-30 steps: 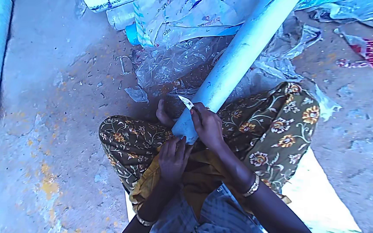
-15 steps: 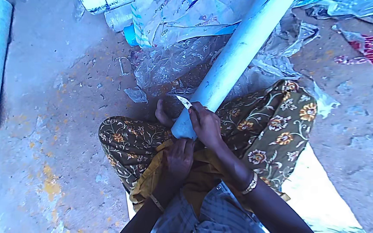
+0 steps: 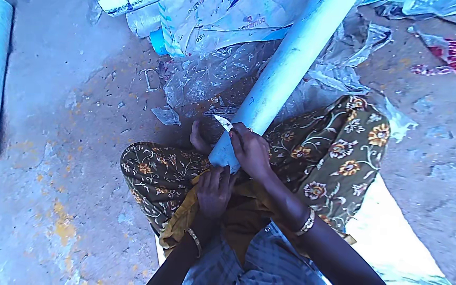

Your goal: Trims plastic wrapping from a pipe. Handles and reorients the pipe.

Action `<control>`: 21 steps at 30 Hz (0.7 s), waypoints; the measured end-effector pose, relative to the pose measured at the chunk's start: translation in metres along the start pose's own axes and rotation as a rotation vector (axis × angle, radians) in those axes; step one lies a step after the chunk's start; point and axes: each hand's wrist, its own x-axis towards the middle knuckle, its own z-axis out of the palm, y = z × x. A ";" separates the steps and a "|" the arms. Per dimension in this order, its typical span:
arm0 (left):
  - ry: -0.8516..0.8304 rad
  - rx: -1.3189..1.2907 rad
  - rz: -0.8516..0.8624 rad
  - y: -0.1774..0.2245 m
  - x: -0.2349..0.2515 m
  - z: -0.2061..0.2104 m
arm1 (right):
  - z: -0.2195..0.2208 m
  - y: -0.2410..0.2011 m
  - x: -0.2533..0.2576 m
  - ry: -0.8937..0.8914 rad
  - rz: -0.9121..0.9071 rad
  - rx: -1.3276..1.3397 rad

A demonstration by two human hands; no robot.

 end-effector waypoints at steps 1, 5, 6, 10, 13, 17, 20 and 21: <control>0.013 0.008 0.009 0.000 0.001 0.003 | 0.000 0.000 0.000 -0.001 0.002 0.000; 0.031 -0.007 0.054 0.003 0.006 0.006 | -0.001 0.002 -0.001 0.002 -0.002 0.012; 0.025 -0.010 0.065 0.003 0.006 0.007 | -0.001 0.002 -0.001 0.002 -0.001 0.014; -0.017 -0.021 0.089 0.006 0.003 0.008 | -0.001 0.003 -0.002 0.009 -0.004 0.025; -0.051 -0.071 0.129 0.013 0.000 0.007 | -0.002 0.004 -0.002 0.007 0.004 0.025; -0.128 -0.128 0.220 0.024 -0.008 0.006 | -0.003 0.003 -0.002 -0.004 0.008 0.030; -0.129 -0.164 0.261 0.022 -0.011 0.004 | -0.002 0.002 -0.001 -0.011 0.006 0.017; -0.113 -0.166 0.260 0.021 -0.011 0.002 | -0.002 0.002 -0.001 -0.017 0.008 0.014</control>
